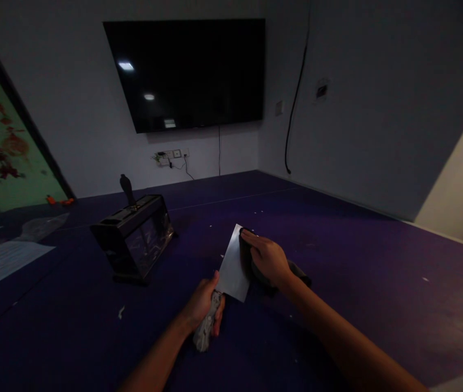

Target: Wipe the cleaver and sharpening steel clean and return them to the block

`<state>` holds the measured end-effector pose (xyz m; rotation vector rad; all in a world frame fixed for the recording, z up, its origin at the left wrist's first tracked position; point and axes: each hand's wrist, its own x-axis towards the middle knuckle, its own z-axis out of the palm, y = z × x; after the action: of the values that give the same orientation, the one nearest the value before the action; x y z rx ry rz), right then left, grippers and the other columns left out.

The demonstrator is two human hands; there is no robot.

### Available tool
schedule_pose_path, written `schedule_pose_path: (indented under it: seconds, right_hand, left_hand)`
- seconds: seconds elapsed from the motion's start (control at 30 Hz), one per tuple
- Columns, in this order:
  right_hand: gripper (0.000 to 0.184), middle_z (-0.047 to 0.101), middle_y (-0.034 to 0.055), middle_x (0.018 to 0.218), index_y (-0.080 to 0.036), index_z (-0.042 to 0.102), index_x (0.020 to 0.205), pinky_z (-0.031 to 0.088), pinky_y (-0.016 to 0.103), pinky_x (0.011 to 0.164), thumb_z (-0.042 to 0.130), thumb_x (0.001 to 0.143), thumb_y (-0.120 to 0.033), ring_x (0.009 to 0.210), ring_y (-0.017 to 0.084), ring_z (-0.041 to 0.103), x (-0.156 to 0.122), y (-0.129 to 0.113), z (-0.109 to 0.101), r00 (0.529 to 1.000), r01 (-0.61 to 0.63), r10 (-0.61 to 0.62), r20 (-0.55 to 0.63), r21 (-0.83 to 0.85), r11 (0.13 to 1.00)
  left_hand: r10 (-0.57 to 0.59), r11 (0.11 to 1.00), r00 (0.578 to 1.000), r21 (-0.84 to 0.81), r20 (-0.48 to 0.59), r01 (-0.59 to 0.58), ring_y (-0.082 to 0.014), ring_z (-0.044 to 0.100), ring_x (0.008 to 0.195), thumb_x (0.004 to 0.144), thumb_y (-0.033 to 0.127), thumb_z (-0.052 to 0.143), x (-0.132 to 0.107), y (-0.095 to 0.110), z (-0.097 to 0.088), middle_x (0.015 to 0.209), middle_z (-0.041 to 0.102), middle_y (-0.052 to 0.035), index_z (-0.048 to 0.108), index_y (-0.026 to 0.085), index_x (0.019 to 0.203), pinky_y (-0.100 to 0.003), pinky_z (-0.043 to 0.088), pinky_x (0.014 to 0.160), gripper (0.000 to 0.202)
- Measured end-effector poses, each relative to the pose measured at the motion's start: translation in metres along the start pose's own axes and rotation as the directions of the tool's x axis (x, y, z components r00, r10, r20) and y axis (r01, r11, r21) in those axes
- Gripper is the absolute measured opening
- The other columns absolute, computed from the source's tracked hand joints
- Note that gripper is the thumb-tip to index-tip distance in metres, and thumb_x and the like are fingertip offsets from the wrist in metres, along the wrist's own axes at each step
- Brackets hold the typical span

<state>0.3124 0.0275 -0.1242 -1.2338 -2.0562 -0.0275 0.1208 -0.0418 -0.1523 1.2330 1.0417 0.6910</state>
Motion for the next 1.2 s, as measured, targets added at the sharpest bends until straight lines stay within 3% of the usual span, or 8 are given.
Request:
schedule_pose_path:
  seconds: [0.17,0.33,1.0,1.2]
  right_hand:
    - [0.051,0.045,-0.0026,0.127,-0.023,0.048,0.121,0.041,0.028,0.091,0.037,0.073,-0.009,0.108,0.015,0.051,0.000,0.002,0.001,1.000,-0.009,0.009,-0.003,0.003,1.000]
    - [0.050,0.044,0.0029,0.128,-0.018,0.048,0.122,0.041,0.027,0.090,0.037,0.073,-0.008,0.108,0.016,0.050,-0.003,-0.005,0.004,0.999,0.027,-0.027,0.035,0.010,1.000]
    - [0.050,0.052,0.0031,0.120,-0.021,0.056,0.114,0.044,0.026,0.087,0.039,0.069,-0.006,0.102,0.015,0.055,-0.013,-0.029,0.004,0.979,0.115,-0.135,0.154,0.133,0.984]
    - [0.052,0.052,0.0040,0.120,-0.022,0.055,0.115,0.045,0.028,0.085,0.041,0.067,-0.006,0.097,0.016,0.058,-0.024,-0.048,0.011,0.946,0.238,-0.263,0.187,0.145,0.960]
  left_hand:
    - [0.017,1.000,1.000,-0.008,0.011,-0.017,-0.0128,0.043,0.023,0.068,0.074,0.020,-0.002,0.001,0.002,0.026,0.040,-0.0041,0.040,0.015,0.033,-0.020,0.024,0.026,0.072]
    - [0.013,1.000,0.998,-0.015,-0.055,-0.013,-0.0128,0.042,0.023,0.067,0.075,0.021,-0.001,0.001,0.004,0.025,0.038,-0.0033,0.039,0.016,0.032,-0.020,0.026,0.026,0.071]
    - [-0.022,0.998,0.993,-0.055,-0.114,0.016,-0.0127,0.042,0.023,0.064,0.078,0.019,0.002,-0.002,0.001,0.025,0.037,-0.0024,0.039,0.015,0.033,-0.020,0.027,0.026,0.072]
    - [-0.048,0.994,0.985,-0.100,-0.165,0.032,-0.0131,0.042,0.023,0.061,0.079,0.025,0.004,-0.003,-0.001,0.026,0.037,-0.0015,0.040,0.015,0.034,-0.021,0.026,0.025,0.071]
